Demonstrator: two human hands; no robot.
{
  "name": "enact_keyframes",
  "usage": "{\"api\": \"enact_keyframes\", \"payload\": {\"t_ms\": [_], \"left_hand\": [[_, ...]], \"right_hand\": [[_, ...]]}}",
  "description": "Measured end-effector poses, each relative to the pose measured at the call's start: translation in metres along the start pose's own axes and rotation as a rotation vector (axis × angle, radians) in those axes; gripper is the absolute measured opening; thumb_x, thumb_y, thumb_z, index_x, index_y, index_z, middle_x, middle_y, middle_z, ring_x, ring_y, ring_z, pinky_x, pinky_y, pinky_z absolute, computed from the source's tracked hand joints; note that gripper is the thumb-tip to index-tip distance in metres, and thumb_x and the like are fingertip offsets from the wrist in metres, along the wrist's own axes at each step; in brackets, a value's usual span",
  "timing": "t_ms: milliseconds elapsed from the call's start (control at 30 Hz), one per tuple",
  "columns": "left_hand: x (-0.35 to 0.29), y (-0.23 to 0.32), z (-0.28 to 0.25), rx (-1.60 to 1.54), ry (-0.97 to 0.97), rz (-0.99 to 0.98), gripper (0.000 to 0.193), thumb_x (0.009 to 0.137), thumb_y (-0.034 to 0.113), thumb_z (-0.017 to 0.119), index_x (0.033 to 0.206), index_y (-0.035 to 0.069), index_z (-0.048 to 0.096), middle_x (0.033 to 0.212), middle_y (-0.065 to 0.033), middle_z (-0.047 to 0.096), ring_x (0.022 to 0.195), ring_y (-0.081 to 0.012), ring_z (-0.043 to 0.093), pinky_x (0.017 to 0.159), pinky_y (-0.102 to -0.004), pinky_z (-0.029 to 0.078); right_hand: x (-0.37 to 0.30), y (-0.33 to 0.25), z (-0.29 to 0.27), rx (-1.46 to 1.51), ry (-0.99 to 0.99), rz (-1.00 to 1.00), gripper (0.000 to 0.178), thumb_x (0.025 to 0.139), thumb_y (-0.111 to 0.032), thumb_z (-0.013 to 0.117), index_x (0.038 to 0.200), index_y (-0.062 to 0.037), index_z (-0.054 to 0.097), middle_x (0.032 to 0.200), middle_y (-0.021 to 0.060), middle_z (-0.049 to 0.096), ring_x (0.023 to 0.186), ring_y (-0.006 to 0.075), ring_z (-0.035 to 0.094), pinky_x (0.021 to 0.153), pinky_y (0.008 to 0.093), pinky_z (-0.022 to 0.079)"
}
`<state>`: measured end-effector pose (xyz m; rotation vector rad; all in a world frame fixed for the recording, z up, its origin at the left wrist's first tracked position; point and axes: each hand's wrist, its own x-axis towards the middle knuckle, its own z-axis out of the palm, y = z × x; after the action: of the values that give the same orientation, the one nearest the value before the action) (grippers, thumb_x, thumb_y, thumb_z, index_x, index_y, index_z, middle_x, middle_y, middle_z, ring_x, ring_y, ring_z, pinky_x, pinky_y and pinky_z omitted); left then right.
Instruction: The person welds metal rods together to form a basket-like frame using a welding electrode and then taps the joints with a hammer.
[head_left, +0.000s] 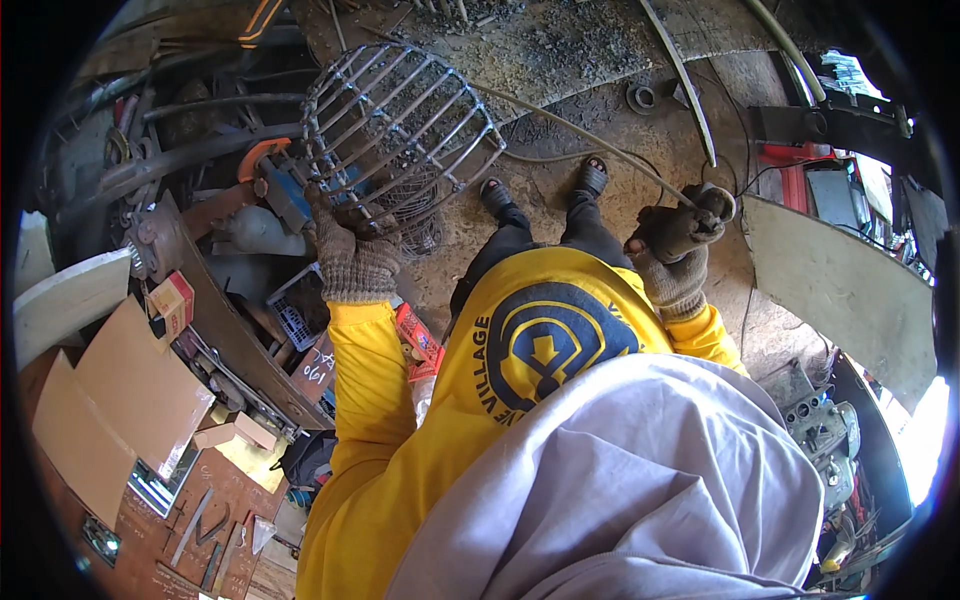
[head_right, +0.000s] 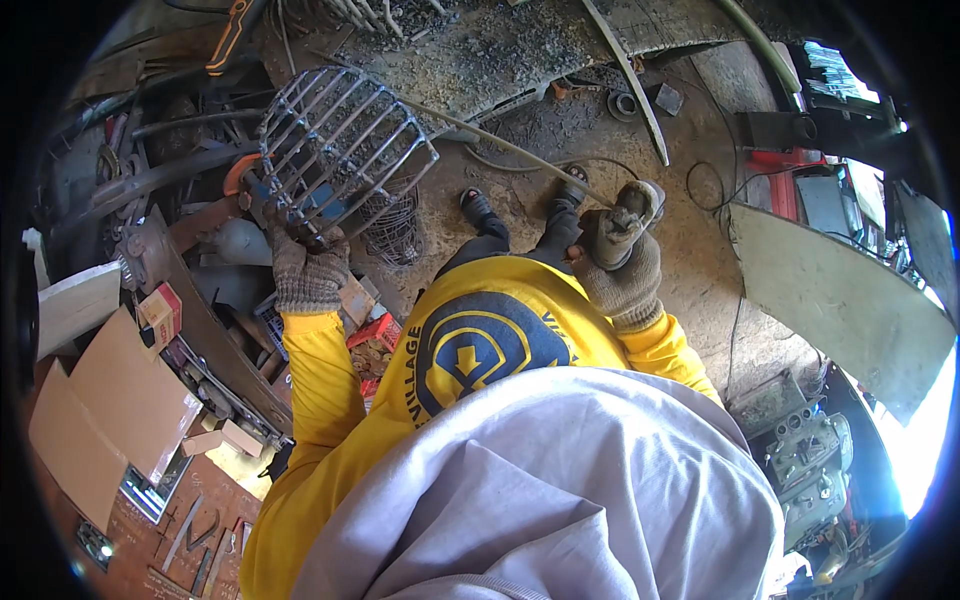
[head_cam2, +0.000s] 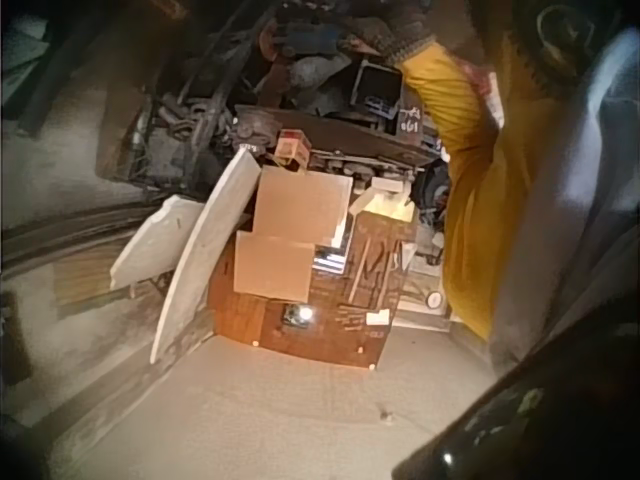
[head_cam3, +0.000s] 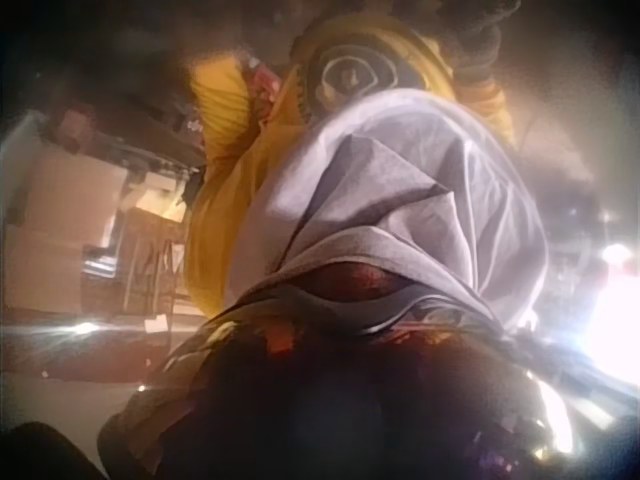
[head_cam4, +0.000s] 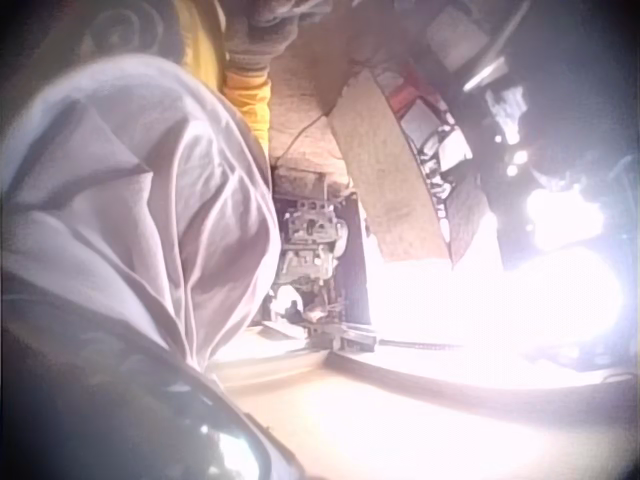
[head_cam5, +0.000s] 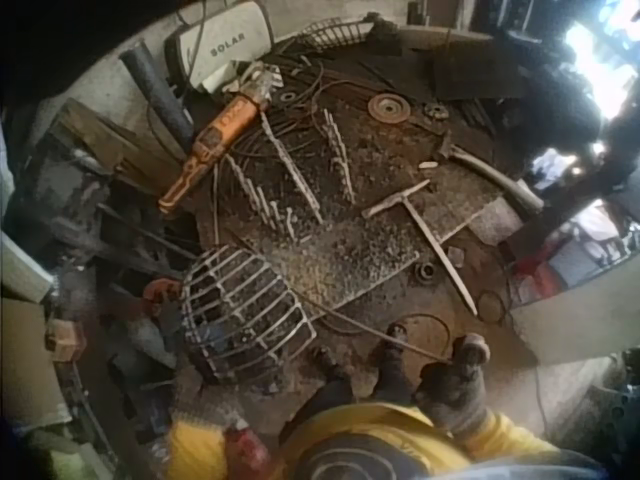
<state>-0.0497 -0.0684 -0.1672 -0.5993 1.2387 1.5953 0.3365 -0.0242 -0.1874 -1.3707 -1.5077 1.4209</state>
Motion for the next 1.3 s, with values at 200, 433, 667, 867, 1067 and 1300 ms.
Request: {"api": "enact_keyframes", "payload": {"t_ms": [200,433,667,867,1067,1300], "left_hand": [[0.022,-0.009,-0.01,-0.043,-0.106,-0.054,0.045,0.086,0.056,0.066,0.086,0.011,0.066,0.065,-0.0031,0.064,0.051,-0.02,0.061,0.06,-0.0509,0.058],[0.055,-0.021,-0.036,-0.211,-0.582,-0.275,0.046,0.091,0.052,0.06,0.1,0.008,0.068,0.087,-0.0169,0.072,0.065,-0.0338,0.068,0.063,-0.0559,0.058],[0.047,-0.035,-0.02,-0.038,-0.513,-0.173,0.054,0.093,0.06,0.049,0.096,0.01,0.07,0.082,-0.0176,0.07,0.069,-0.0335,0.068,0.072,-0.0626,0.056],[0.056,-0.03,-0.03,0.035,-0.387,-0.133,0.051,0.092,0.06,0.051,0.089,0.013,0.07,0.076,-0.0132,0.069,0.059,-0.03,0.064,0.071,-0.0594,0.056],[0.071,-0.012,-0.071,-0.007,-0.331,-0.099,0.054,0.09,0.06,0.056,0.092,0.008,0.072,0.078,-0.0106,0.072,0.064,-0.0294,0.069,0.092,-0.0761,0.04],[0.01,-0.024,-0.004,-0.101,-0.082,-0.007,0.036,0.092,0.041,0.061,0.068,0.015,0.062,0.048,0.0071,0.051,0.04,-0.0121,0.049,0.083,-0.0611,0.055]], "right_hand": [[-0.004,0.006,0.0,0.2,0.032,0.075,0.041,0.079,-0.012,0.076,0.114,0.004,0.06,0.082,0.0057,0.068,0.075,0.0145,0.065,0.071,0.0271,0.052],[-0.013,0.034,-0.013,0.296,0.08,0.072,0.052,0.081,-0.012,0.077,0.123,0.0049,0.051,0.096,0.0117,0.064,0.079,0.0183,0.065,0.076,0.0303,0.053],[-0.014,0.043,-0.014,0.52,0.041,0.099,0.051,0.083,-0.01,0.076,0.124,0.0052,0.048,0.087,0.0102,0.064,0.077,0.0181,0.063,0.074,0.0305,0.052],[-0.013,0.038,-0.014,0.479,0.024,0.097,0.052,0.083,-0.011,0.076,0.124,0.0043,0.049,0.089,0.0094,0.064,0.078,0.0185,0.064,0.076,0.0313,0.052],[-0.015,0.047,-0.018,0.272,0.0,0.018,0.053,0.077,-0.01,0.078,0.123,0.0023,0.054,0.098,0.0096,0.066,0.083,0.0176,0.066,0.08,0.0304,0.052],[-0.004,0.023,-0.01,0.259,-0.03,0.041,0.05,0.073,-0.011,0.078,0.118,0.0033,0.059,0.089,0.0058,0.069,0.082,0.0156,0.067,0.077,0.0294,0.053]]}}
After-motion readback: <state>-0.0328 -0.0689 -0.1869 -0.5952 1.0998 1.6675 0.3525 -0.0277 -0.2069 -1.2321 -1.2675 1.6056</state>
